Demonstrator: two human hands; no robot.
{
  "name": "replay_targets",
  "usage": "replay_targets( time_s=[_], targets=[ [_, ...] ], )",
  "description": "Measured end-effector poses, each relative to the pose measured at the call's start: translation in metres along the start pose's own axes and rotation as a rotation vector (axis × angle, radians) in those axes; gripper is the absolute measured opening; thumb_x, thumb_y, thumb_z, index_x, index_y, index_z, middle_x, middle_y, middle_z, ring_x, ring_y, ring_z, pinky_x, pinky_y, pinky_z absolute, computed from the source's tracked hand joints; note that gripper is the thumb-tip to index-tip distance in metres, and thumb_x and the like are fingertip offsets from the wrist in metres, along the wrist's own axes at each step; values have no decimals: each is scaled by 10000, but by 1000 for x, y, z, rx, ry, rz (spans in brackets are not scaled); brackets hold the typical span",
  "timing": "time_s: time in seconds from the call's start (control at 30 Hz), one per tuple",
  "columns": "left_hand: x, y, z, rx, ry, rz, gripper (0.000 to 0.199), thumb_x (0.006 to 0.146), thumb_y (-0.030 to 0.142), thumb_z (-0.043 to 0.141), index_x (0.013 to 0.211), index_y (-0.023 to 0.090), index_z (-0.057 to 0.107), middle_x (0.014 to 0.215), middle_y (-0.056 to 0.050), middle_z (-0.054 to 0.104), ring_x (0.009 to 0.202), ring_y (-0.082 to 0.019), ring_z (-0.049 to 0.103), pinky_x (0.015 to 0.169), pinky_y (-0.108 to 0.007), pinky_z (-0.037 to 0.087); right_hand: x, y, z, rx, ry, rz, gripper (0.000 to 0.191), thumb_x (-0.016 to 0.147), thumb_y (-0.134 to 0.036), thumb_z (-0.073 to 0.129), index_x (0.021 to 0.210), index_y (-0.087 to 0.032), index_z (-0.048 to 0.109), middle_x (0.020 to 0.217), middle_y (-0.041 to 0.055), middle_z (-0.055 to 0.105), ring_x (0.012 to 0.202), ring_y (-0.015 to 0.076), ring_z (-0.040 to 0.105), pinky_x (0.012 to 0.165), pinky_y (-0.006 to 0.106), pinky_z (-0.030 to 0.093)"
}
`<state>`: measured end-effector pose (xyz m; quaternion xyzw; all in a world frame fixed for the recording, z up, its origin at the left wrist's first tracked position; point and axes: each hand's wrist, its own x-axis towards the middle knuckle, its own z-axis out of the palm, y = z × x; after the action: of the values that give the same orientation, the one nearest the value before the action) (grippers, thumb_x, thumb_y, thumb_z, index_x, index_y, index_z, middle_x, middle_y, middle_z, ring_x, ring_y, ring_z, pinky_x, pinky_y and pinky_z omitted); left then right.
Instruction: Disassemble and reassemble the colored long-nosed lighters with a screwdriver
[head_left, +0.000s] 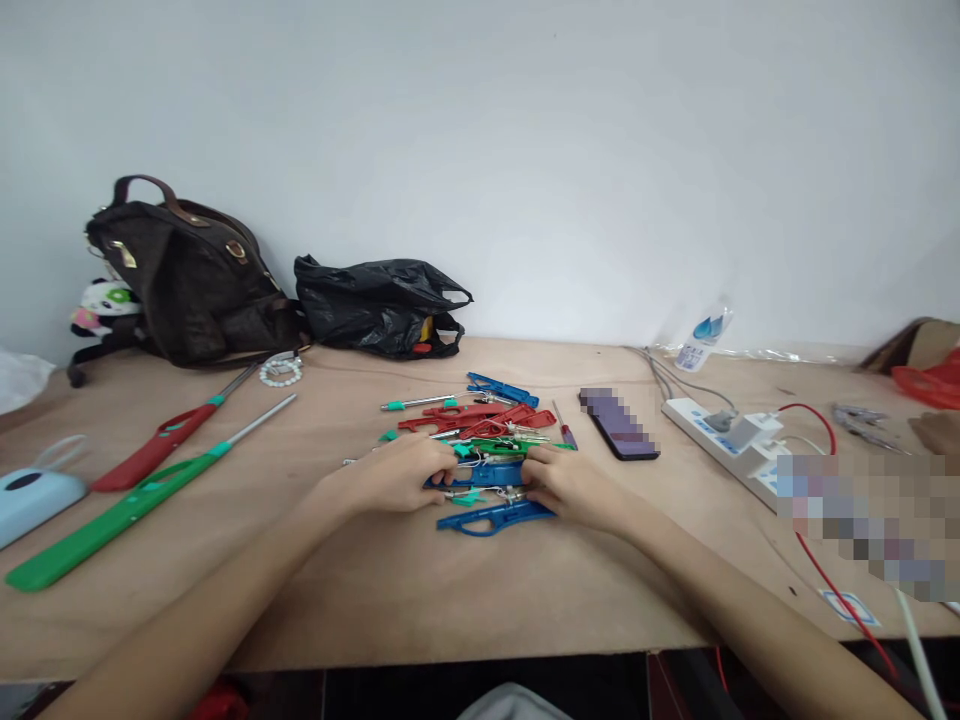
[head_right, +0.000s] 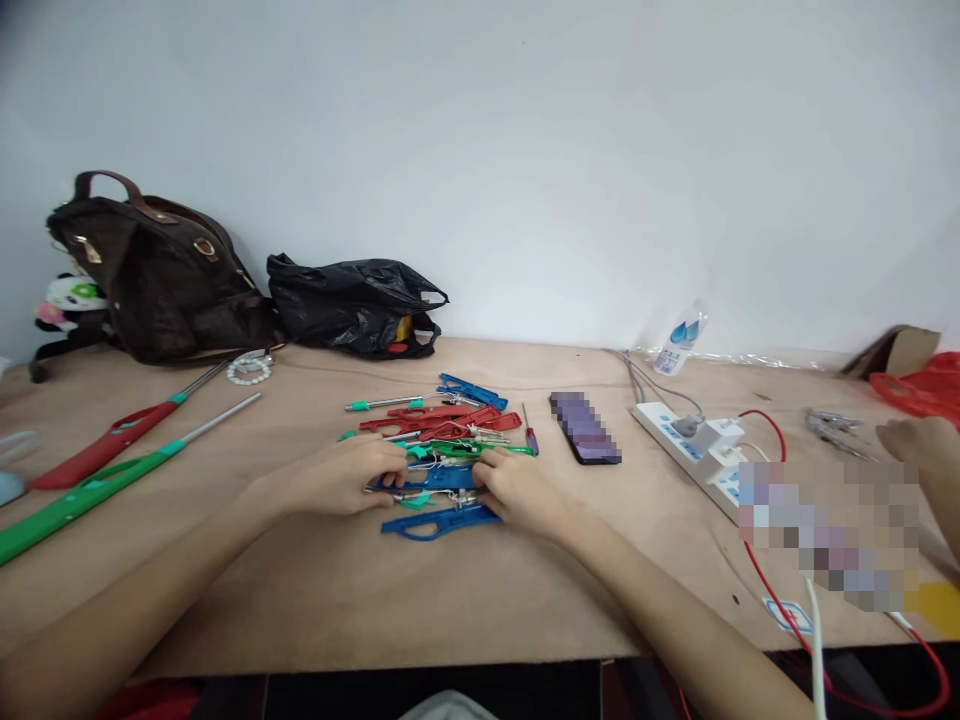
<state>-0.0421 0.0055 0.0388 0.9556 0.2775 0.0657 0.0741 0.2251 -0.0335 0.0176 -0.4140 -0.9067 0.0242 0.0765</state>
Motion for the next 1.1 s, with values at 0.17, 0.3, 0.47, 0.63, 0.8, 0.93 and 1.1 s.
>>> replay_targets(
  time_s=[0.17, 0.3, 0.47, 0.63, 0.8, 0.93, 1.1],
  targets=[
    [0, 4, -3, 43, -77, -54, 55, 768, 179, 648, 737, 195, 606, 732, 5, 638, 691, -179, 568, 605, -264, 339, -1, -3, 5, -88, 9, -29, 41, 882, -191, 576, 878, -168, 610, 949, 80, 625, 858, 217, 594, 735, 325, 452],
    [0, 8, -6, 63, -31, -34, 95, 806, 152, 560, 724, 184, 597, 756, -17, 635, 730, -186, 569, 645, -270, 360, -1, -6, 6, -115, -2, -26, 97, 915, -200, 528, 879, -159, 608, 963, 82, 629, 896, 223, 592, 783, 339, 460],
    [1, 4, -2, 55, 85, -62, 107, 835, 172, 498, 767, 178, 579, 789, -27, 635, 733, -183, 563, 661, -270, 372, -2, -13, 10, -188, 0, 29, 93, 906, -187, 521, 876, -148, 599, 967, 92, 631, 870, 233, 586, 747, 352, 453],
    [2, 1, 5, 0, 170, -82, 89, 852, 189, 472, 809, 175, 549, 789, -19, 617, 688, -159, 541, 616, -252, 363, -3, -16, 18, -210, 40, 18, 63, 860, -180, 527, 871, -151, 582, 953, 92, 629, 880, 245, 568, 735, 361, 432],
    [4, 5, 7, -30, 209, -111, 106, 886, 212, 447, 829, 179, 530, 807, -14, 605, 697, -152, 548, 608, -244, 370, -4, -17, 22, -184, 50, 68, 45, 821, -188, 552, 859, -163, 559, 916, 81, 636, 858, 239, 566, 716, 348, 415],
    [5, 6, 8, -59, 248, -137, 132, 924, 255, 424, 897, 183, 531, 863, -26, 614, 739, -164, 576, 627, -252, 405, -4, -17, 22, -191, 96, 109, 57, 833, -169, 563, 889, -162, 552, 912, 78, 637, 824, 228, 574, 687, 332, 406],
    [7, 3, 13, -92, 323, -110, 159, 958, 281, 399, 963, 189, 528, 961, -45, 604, 849, -184, 589, 729, -284, 451, -2, -17, 25, -264, 159, 142, 90, 835, -83, 524, 852, -163, 562, 889, 83, 637, 815, 241, 577, 681, 340, 408]
  ],
)
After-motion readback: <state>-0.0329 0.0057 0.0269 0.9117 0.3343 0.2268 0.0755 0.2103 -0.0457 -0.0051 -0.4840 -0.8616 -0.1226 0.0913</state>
